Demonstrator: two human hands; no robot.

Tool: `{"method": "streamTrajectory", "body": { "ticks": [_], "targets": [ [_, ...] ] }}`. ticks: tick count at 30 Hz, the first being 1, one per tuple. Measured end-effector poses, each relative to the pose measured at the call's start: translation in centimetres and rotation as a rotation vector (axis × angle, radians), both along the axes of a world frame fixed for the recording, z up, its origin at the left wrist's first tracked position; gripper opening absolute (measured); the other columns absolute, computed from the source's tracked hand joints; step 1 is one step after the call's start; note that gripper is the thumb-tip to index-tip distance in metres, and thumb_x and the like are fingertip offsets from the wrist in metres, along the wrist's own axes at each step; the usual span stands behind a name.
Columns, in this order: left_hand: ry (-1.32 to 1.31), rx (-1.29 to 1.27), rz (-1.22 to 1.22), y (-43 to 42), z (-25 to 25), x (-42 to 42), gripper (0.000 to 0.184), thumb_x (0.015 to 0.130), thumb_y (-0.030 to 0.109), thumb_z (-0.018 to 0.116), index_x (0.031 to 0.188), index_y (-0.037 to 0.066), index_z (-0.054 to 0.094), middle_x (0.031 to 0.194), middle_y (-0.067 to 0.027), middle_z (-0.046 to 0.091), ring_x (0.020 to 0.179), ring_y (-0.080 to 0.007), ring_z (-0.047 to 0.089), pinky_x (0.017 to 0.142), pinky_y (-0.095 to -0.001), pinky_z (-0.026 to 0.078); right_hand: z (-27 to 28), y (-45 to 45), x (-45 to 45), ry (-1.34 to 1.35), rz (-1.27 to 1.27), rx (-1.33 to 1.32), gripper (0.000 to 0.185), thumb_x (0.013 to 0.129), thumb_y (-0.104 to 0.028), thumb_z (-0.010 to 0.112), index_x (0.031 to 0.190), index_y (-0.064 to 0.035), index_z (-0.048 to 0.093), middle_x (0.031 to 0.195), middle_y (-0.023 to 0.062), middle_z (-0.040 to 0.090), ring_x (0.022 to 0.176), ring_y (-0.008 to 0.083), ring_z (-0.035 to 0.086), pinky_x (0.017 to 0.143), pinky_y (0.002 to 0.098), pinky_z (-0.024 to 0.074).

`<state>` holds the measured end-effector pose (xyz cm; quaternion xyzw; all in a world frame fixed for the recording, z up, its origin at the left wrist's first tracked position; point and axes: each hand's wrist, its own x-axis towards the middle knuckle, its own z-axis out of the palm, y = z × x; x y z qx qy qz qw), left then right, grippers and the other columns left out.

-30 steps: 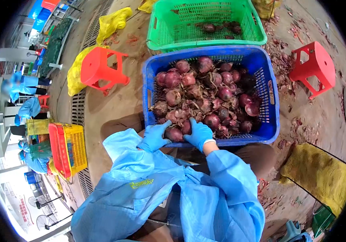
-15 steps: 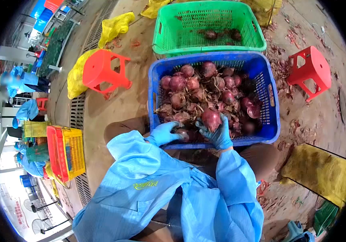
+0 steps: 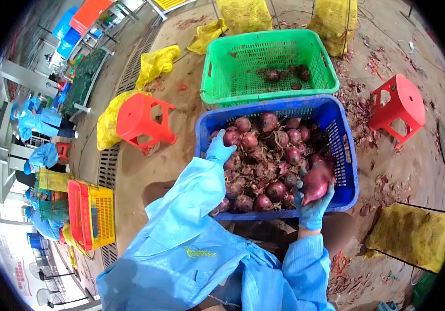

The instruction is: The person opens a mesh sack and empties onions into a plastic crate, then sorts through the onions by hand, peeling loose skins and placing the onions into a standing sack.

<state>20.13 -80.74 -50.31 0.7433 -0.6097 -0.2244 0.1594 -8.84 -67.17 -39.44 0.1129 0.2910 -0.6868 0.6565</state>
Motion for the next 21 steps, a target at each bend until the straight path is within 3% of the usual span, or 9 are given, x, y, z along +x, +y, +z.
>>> {"method": "streamTrajectory", "body": {
  "ticks": [2,6,9,10,12,13,15,17,21],
  "targets": [
    [-0.02,0.116,-0.02,-1.8,0.6,-1.3,0.093,0.06,0.028,0.078,0.134,0.003,0.028,0.115,-0.0241,0.051,0.107,-0.0357,0.051,0.09,-0.0395,0.043,-1.7,1.4,-1.8,-0.003,0.031,-0.09,0.068,0.077,-0.054,0.057,0.124,-0.0078,0.042,0.109,0.0129,0.056,0.079,0.0264,0.061,0.06,0.0325,0.0544],
    [0.103,0.029,0.061,-2.2,-1.9,-1.2,0.101,0.057,0.028,0.079,0.137,0.009,0.019,0.116,-0.029,0.045,0.106,-0.0426,0.049,0.09,-0.0465,0.042,-2.7,1.8,-2.8,-0.152,-0.072,-0.123,0.064,0.079,-0.044,0.061,0.127,-0.0084,0.041,0.121,0.0153,0.051,0.102,0.0315,0.055,0.078,0.043,0.0516],
    [0.15,-0.025,0.258,-0.3,-0.3,-1.4,0.091,0.056,0.021,0.08,0.13,0.005,0.029,0.116,-0.0259,0.047,0.105,-0.0398,0.051,0.09,-0.0426,0.042,-3.9,1.1,-3.4,-0.377,-0.084,-0.276,0.065,0.079,-0.041,0.061,0.13,-0.0079,0.037,0.126,0.0152,0.047,0.106,0.0348,0.051,0.081,0.0486,0.0489],
    [0.107,-0.126,0.309,1.1,-0.2,-1.4,0.074,0.06,0.021,0.078,0.121,0.002,0.041,0.111,-0.0241,0.052,0.104,-0.0355,0.052,0.088,-0.0415,0.043,-3.9,0.7,-3.4,-0.427,-0.088,-0.314,0.065,0.08,-0.04,0.061,0.131,-0.0078,0.036,0.128,0.0152,0.046,0.108,0.0359,0.05,0.082,0.0501,0.0482],
    [0.132,0.018,0.26,4.0,0.1,-0.4,0.05,0.067,0.015,0.07,0.11,0.002,0.05,0.103,-0.0202,0.056,0.1,-0.0333,0.053,0.085,-0.0417,0.043,-3.5,0.0,-3.8,-0.345,0.001,-0.316,0.062,0.081,-0.03,0.063,0.131,-0.0067,0.035,0.13,0.0129,0.044,0.112,0.0307,0.048,0.09,0.0413,0.0459],
    [0.087,-0.026,0.169,5.8,-0.9,0.6,0.042,0.071,0.011,0.065,0.109,0.001,0.051,0.103,-0.0193,0.056,0.1,-0.0321,0.053,0.086,-0.0393,0.043,-3.2,-0.3,-3.7,-0.44,-0.032,-0.314,0.068,0.078,-0.032,0.065,0.133,-0.0079,0.033,0.131,0.0159,0.042,0.113,0.037,0.046,0.087,0.0474,0.0468],
    [-0.105,-0.26,0.067,9.5,0.8,-0.2,0.028,0.075,0.003,0.055,0.103,0.0,0.054,0.104,-0.0187,0.056,0.099,-0.0316,0.053,0.087,-0.0361,0.042,-2.5,-0.7,-3.6,-0.429,-0.041,-0.323,0.067,0.078,-0.031,0.065,0.133,-0.0077,0.033,0.131,0.0158,0.042,0.114,0.0364,0.045,0.087,0.0478,0.0467],
    [-0.029,-0.325,0.08,13.1,4.7,-2.4,0.036,0.072,0.003,0.055,0.108,0.005,0.055,0.11,-0.018,0.053,0.106,-0.0346,0.049,0.092,-0.0414,0.039,-2.7,-0.8,-3.6,-0.445,-0.037,-0.372,0.067,0.079,-0.029,0.063,0.134,-0.0077,0.032,0.133,0.0157,0.04,0.116,0.0356,0.044,0.087,0.048,0.0464],
    [-0.117,-0.431,-0.067,19.6,4.4,-2.6,0.042,0.071,0.002,0.054,0.114,0.002,0.051,0.118,-0.0192,0.049,0.113,-0.0363,0.045,0.099,-0.0423,0.034,-3.2,-1.1,-3.0,-0.379,-0.099,-0.347,0.067,0.078,-0.028,0.063,0.134,-0.0068,0.032,0.134,0.0159,0.038,0.118,0.0347,0.042,0.088,0.0474,0.0457]
  ]
}}
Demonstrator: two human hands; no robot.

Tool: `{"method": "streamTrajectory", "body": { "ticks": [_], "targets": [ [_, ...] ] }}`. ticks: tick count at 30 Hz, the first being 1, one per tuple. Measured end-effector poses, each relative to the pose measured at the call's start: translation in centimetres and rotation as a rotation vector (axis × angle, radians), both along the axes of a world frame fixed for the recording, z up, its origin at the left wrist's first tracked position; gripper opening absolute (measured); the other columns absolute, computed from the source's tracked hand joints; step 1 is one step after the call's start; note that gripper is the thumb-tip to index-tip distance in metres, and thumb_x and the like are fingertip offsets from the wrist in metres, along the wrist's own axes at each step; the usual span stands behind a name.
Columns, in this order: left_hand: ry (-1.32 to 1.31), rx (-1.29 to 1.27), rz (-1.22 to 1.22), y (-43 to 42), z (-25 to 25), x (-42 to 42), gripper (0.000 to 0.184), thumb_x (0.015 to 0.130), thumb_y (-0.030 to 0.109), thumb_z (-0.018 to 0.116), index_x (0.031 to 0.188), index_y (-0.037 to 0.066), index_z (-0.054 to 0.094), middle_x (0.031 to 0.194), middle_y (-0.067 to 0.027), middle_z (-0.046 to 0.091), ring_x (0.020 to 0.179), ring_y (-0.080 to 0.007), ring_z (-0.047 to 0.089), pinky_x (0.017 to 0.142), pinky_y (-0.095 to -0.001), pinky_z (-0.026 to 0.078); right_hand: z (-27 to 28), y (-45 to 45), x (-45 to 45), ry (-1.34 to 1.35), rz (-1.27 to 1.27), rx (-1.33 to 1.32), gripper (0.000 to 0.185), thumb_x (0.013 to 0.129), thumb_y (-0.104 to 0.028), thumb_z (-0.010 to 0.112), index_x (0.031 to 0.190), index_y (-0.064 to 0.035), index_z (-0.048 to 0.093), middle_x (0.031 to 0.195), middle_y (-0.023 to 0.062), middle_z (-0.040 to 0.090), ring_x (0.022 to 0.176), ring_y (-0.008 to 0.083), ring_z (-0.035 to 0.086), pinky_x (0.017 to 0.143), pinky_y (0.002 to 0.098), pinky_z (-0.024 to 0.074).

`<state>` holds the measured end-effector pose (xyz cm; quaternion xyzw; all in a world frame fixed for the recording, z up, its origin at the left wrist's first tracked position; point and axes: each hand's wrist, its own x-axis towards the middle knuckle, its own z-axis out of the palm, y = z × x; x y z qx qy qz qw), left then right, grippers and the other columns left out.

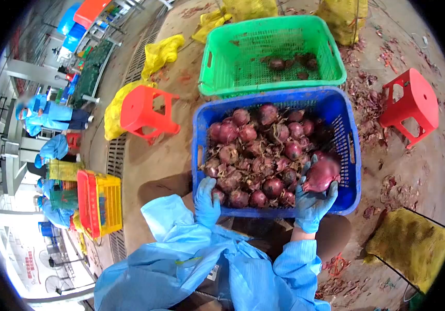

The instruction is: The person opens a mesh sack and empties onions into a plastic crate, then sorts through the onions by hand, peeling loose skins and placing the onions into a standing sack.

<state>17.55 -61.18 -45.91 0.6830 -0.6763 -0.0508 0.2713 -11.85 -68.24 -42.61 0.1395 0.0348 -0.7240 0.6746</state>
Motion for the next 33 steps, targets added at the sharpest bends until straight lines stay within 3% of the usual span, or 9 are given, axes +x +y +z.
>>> {"method": "streamTrajectory", "body": {
  "ticks": [5,8,19,23,26,30,31,32,33],
  "targets": [
    [-0.064,0.231,0.321,1.8,1.3,2.7,0.051,0.072,0.013,0.06,0.119,-0.001,0.045,0.12,-0.0199,0.048,0.11,-0.0368,0.045,0.095,-0.0425,0.036,0.6,0.2,0.0,-0.039,0.044,-0.047,0.068,0.079,-0.029,0.062,0.135,-0.0075,0.03,0.135,0.0164,0.037,0.119,0.0342,0.042,0.09,0.0471,0.0445],
    [0.115,0.695,0.222,0.9,2.6,3.8,0.06,0.074,0.025,0.064,0.126,0.004,0.042,0.126,-0.0163,0.045,0.115,-0.0342,0.043,0.095,-0.0425,0.037,0.8,0.4,-0.1,-0.012,-0.003,-0.071,0.068,0.08,-0.029,0.062,0.135,-0.0074,0.028,0.137,0.0166,0.034,0.119,0.0348,0.041,0.091,0.0473,0.0436],
    [-0.379,0.909,-0.262,-2.0,4.7,5.7,0.066,0.068,0.039,0.068,0.123,0.01,0.048,0.116,-0.0121,0.055,0.107,-0.0338,0.051,0.091,-0.04,0.042,1.1,0.9,-0.6,0.103,-0.109,-0.036,0.065,0.074,-0.02,0.068,0.128,-0.0024,0.037,0.129,0.0183,0.042,0.118,0.0375,0.042,0.088,0.0466,0.0458],
    [0.154,0.895,-0.139,-2.7,2.9,9.1,0.051,0.075,0.034,0.063,0.116,0.006,0.053,0.104,-0.0164,0.062,0.093,-0.0307,0.061,0.085,-0.0392,0.047,0.9,1.1,-0.8,0.144,-0.139,-0.017,0.065,0.074,-0.022,0.068,0.128,-0.0038,0.038,0.127,0.0191,0.043,0.115,0.0386,0.043,0.09,0.0468,0.0454],
    [1.646,0.92,-0.152,-2.7,1.8,10.2,0.043,0.086,0.028,0.043,0.113,-0.004,0.051,0.113,-0.015,0.058,0.106,-0.0271,0.055,0.093,-0.0407,0.042,0.9,1.4,-1.8,0.238,-0.173,-0.029,0.062,0.074,-0.024,0.067,0.126,-0.0026,0.04,0.125,0.0211,0.044,0.113,0.0389,0.045,0.092,0.0474,0.044],
    [2.088,0.697,-0.104,-2.8,3.4,7.3,0.039,0.086,0.025,0.041,0.11,-0.004,0.051,0.102,-0.0138,0.059,0.093,-0.0235,0.057,0.087,-0.0352,0.043,2.8,2.0,-3.4,0.215,-0.224,0.013,0.05,0.077,-0.025,0.064,0.114,0.0029,0.046,0.117,0.0173,0.05,0.108,0.0317,0.049,0.098,0.044,0.0403],
    [2.479,0.764,-0.801,-6.2,-0.4,6.0,0.033,0.088,0.017,0.039,0.111,-0.003,0.05,0.089,-0.0105,0.056,0.078,-0.021,0.053,0.08,-0.0347,0.045,4.4,3.0,-4.2,0.295,-0.3,0.022,0.041,0.079,-0.029,0.06,0.107,-0.0015,0.048,0.109,0.0125,0.052,0.1,0.0263,0.051,0.09,0.0395,0.0419],
    [2.118,0.77,-0.326,-6.3,-3.1,5.6,0.027,0.089,0.013,0.036,0.105,-0.003,0.051,0.079,-0.0074,0.05,0.073,-0.0194,0.048,0.079,-0.0368,0.045,5.9,3.6,-5.1,0.373,-0.377,0.037,0.033,0.081,-0.032,0.056,0.1,-0.0059,0.05,0.101,0.0078,0.054,0.091,0.0208,0.052,0.083,0.0351,0.0436],
    [2.117,0.737,-0.281,-6.0,-0.6,3.4,0.023,0.088,0.016,0.04,0.066,0.009,0.041,0.061,-0.0019,0.038,0.066,-0.019,0.043,0.076,-0.0373,0.042,7.5,4.3,-6.1,0.449,-0.454,0.058,0.027,0.084,-0.035,0.053,0.093,-0.0103,0.052,0.093,0.003,0.056,0.083,0.0153,0.054,0.076,0.0306,0.0453]
  ]
}}
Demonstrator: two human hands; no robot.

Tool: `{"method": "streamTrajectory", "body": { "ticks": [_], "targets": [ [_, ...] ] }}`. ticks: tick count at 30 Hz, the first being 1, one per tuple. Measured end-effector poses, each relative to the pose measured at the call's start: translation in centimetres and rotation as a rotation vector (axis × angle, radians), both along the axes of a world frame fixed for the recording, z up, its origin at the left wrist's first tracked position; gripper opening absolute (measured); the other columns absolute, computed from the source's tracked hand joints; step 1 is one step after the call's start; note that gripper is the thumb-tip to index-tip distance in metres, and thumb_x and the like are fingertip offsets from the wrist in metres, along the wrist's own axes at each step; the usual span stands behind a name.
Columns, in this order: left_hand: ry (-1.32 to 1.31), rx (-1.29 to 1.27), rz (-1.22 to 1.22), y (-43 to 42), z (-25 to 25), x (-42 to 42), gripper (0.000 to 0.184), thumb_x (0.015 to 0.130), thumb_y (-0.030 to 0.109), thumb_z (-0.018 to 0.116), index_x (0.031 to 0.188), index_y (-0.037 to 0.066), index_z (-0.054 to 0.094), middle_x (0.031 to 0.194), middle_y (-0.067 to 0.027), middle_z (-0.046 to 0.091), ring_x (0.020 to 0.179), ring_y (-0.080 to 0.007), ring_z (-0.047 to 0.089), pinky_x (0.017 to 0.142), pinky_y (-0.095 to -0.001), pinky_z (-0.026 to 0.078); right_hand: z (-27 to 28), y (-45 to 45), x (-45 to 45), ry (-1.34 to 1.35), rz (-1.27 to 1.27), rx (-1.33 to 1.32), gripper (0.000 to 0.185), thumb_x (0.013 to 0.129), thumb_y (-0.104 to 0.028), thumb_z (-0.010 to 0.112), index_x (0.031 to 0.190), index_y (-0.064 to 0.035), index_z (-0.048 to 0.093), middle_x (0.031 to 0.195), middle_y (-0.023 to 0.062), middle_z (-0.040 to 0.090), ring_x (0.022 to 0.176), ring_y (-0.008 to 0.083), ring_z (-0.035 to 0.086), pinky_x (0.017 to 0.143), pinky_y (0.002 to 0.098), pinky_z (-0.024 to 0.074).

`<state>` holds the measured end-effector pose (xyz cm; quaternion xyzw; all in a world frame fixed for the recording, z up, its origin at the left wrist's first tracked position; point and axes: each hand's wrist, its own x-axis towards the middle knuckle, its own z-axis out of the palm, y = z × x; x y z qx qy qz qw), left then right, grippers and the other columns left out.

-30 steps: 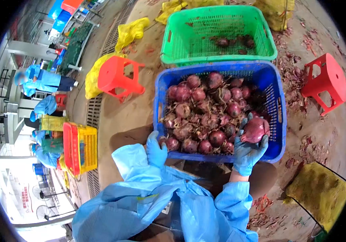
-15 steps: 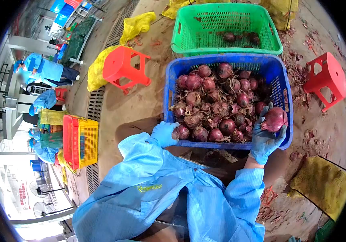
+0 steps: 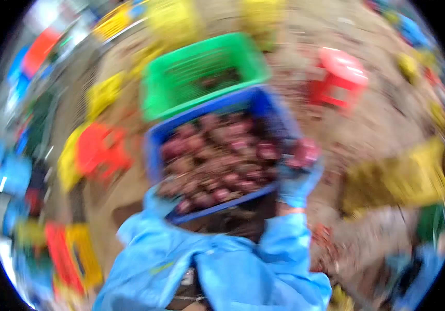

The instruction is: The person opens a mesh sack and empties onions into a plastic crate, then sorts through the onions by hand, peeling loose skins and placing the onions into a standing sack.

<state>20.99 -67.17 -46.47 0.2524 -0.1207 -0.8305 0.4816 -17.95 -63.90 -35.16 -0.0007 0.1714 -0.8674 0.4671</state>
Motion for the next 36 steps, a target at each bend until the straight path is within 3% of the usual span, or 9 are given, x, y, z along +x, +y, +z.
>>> {"method": "streamTrajectory", "body": {
  "ticks": [4,6,9,14,19,25,26,30,36],
  "targets": [
    [0.344,-0.031,-0.165,0.2,-0.3,0.9,0.049,0.088,0.042,0.051,0.12,0.005,0.051,0.103,-0.0079,0.06,0.097,-0.0249,0.056,0.087,-0.0446,0.045,3.3,2.3,-3.9,0.042,-0.068,-0.144,0.038,0.083,-0.032,0.057,0.114,-0.0125,0.051,0.11,0.0108,0.056,0.095,0.0263,0.053,0.077,0.0389,0.0468],
    [-0.237,0.233,0.096,0.7,4.2,-2.5,0.038,0.088,0.036,0.053,0.113,0.008,0.054,0.096,-0.0044,0.06,0.084,-0.0199,0.057,0.077,-0.0366,0.05,6.5,4.3,-9.1,0.332,-0.362,-0.004,0.038,0.084,-0.031,0.055,0.115,-0.0107,0.051,0.113,0.0103,0.054,0.099,0.0221,0.053,0.085,0.0346,0.0444],
    [-0.252,0.182,0.092,-0.5,2.8,-3.3,0.043,0.084,0.033,0.059,0.12,0.011,0.051,0.117,-0.0093,0.055,0.103,-0.0265,0.055,0.076,-0.0363,0.05,14.2,7.8,-17.6,0.899,-0.722,0.098,0.019,0.086,-0.028,0.053,0.093,-0.0106,0.05,0.085,0.0025,0.051,0.072,0.0106,0.049,0.069,0.025,0.0428],
    [-0.135,0.187,0.199,-2.0,2.6,-4.4,0.03,0.086,0.02,0.053,0.11,0.002,0.055,0.11,-0.0113,0.058,0.105,-0.0262,0.053,0.089,-0.0381,0.047,21.3,13.8,-33.8,1.301,-1.476,0.524,0.055,0.075,-0.009,0.071,0.122,-0.007,0.042,0.1,0.0044,0.052,0.083,0.012,0.052,0.069,0.0246,0.0466],
    [-0.607,-0.196,0.389,-1.5,0.4,-3.9,0.02,0.083,0.013,0.054,0.098,0.002,0.059,0.087,-0.0083,0.064,0.078,-0.0239,0.059,0.089,-0.0423,0.045,18.5,14.9,-37.8,1.553,-1.026,0.992,0.039,0.084,-0.017,0.056,0.121,-0.0052,0.048,0.118,0.0071,0.048,0.102,0.0179,0.049,0.085,0.0313,0.0409],
    [-0.131,0.33,0.348,-1.7,3.8,-5.4,0.028,0.083,0.027,0.06,0.102,0.007,0.06,0.098,-0.0108,0.063,0.089,-0.0279,0.06,0.084,-0.0458,0.05,4.3,5.5,-25.0,1.691,-0.218,0.728,0.036,0.09,-0.015,0.042,0.122,0.0004,0.051,0.128,0.0102,0.049,0.118,0.0185,0.046,0.096,0.0312,0.0375],
    [-0.108,0.357,0.282,-1.8,4.2,-4.9,0.029,0.083,0.029,0.059,0.104,0.008,0.059,0.095,-0.0106,0.063,0.086,-0.0269,0.061,0.083,-0.0453,0.051,2.9,2.5,-19.1,1.269,-0.104,0.643,0.034,0.089,-0.012,0.042,0.12,0.0006,0.053,0.124,0.0113,0.052,0.114,0.0186,0.049,0.094,0.0299,0.0392],
    [-0.098,0.366,0.268,-1.8,1.2,-2.7,0.036,0.085,0.038,0.054,0.102,0.007,0.058,0.093,-0.0112,0.062,0.085,-0.0306,0.06,0.074,-0.0431,0.052,-1.2,-3.4,-0.6,1.352,0.463,0.335,0.027,0.083,-0.002,0.048,0.108,-0.0006,0.059,0.104,0.0081,0.061,0.094,0.0165,0.056,0.088,0.0278,0.043],
    [-0.152,0.295,0.066,0.1,0.8,-4.0,0.046,0.092,0.046,0.038,0.111,0.006,0.054,0.101,-0.0109,0.062,0.093,-0.0264,0.06,0.083,-0.0436,0.05,-7.4,-3.2,17.3,1.44,0.869,-0.067,0.073,0.074,-0.012,0.068,0.136,-0.0054,0.031,0.136,0.0124,0.038,0.122,0.0221,0.04,0.102,0.0329,0.0318]
  ]
}}
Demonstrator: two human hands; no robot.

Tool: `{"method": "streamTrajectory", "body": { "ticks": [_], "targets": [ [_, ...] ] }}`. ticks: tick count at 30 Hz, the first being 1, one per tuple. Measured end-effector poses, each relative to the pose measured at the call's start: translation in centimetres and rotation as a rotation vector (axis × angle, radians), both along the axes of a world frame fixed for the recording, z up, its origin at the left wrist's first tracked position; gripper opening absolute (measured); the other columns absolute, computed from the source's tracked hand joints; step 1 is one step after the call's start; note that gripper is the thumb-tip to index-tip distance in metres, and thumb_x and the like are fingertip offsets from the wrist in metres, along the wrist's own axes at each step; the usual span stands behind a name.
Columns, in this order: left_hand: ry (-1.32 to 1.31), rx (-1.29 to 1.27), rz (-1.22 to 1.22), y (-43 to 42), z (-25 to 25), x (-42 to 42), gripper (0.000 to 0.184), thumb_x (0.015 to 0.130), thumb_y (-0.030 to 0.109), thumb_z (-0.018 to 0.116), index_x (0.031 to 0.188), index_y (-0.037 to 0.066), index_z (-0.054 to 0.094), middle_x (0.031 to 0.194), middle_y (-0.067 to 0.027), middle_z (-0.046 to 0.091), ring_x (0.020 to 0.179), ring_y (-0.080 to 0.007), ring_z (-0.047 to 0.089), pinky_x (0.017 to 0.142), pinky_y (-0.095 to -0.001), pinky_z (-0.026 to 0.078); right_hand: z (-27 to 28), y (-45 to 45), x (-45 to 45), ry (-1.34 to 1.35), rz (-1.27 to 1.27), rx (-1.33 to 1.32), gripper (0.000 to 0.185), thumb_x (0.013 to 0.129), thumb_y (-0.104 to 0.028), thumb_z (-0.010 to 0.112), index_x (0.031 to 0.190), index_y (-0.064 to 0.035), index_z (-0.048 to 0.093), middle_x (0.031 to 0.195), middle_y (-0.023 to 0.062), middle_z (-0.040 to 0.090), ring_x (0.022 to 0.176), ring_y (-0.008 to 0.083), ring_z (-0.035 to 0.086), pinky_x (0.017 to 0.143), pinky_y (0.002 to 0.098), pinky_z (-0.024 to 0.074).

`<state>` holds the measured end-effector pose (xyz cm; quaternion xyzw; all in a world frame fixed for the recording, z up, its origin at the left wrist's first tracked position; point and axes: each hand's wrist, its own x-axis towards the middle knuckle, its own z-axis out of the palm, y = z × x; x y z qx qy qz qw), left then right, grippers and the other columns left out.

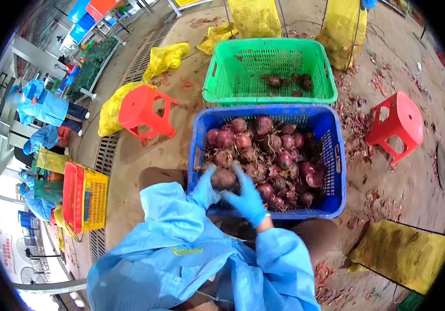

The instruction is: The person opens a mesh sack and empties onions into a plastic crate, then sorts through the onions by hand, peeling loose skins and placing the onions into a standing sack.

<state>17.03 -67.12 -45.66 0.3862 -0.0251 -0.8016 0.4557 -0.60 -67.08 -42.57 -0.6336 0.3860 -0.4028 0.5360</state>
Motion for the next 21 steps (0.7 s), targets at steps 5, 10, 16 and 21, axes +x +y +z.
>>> {"method": "streamTrajectory", "body": {
  "ticks": [5,10,16,21],
  "targets": [
    [-0.027,-0.048,-0.014,1.7,2.9,-2.5,0.049,0.094,0.045,0.034,0.123,0.008,0.045,0.113,-0.0108,0.058,0.098,-0.0233,0.06,0.081,-0.0364,0.052,-0.1,1.6,2.0,-0.323,-0.177,0.406,0.076,0.073,-0.014,0.07,0.135,-0.0025,0.028,0.136,0.0123,0.034,0.126,0.0224,0.032,0.105,0.0336,0.0257],
    [-0.059,0.1,-0.046,1.6,1.2,-2.1,0.046,0.093,0.046,0.038,0.118,0.01,0.051,0.106,-0.007,0.061,0.084,-0.0186,0.064,0.067,-0.033,0.055,0.5,2.3,2.2,-0.363,-0.269,0.366,0.077,0.071,-0.014,0.073,0.134,-0.001,0.031,0.136,0.0118,0.035,0.126,0.0215,0.032,0.106,0.0339,0.0247],
    [0.049,0.044,-0.005,1.4,-0.8,-2.0,0.048,0.09,0.046,0.044,0.119,0.008,0.051,0.111,-0.0093,0.06,0.098,-0.0225,0.06,0.083,-0.0375,0.051,0.0,1.9,2.7,-0.483,-0.16,0.469,0.067,0.07,-0.007,0.072,0.129,-0.0018,0.039,0.122,0.0097,0.048,0.111,0.0179,0.047,0.096,0.0313,0.0381],
    [0.187,0.142,-0.015,1.8,-1.3,-1.6,0.051,0.09,0.049,0.042,0.121,0.008,0.05,0.116,-0.0092,0.057,0.102,-0.0244,0.057,0.089,-0.0404,0.047,-0.6,2.4,3.2,-0.244,-0.241,0.35,0.056,0.076,-0.007,0.068,0.125,-0.0012,0.043,0.116,0.0091,0.052,0.105,0.0173,0.05,0.093,0.0303,0.0402]
  ]
}}
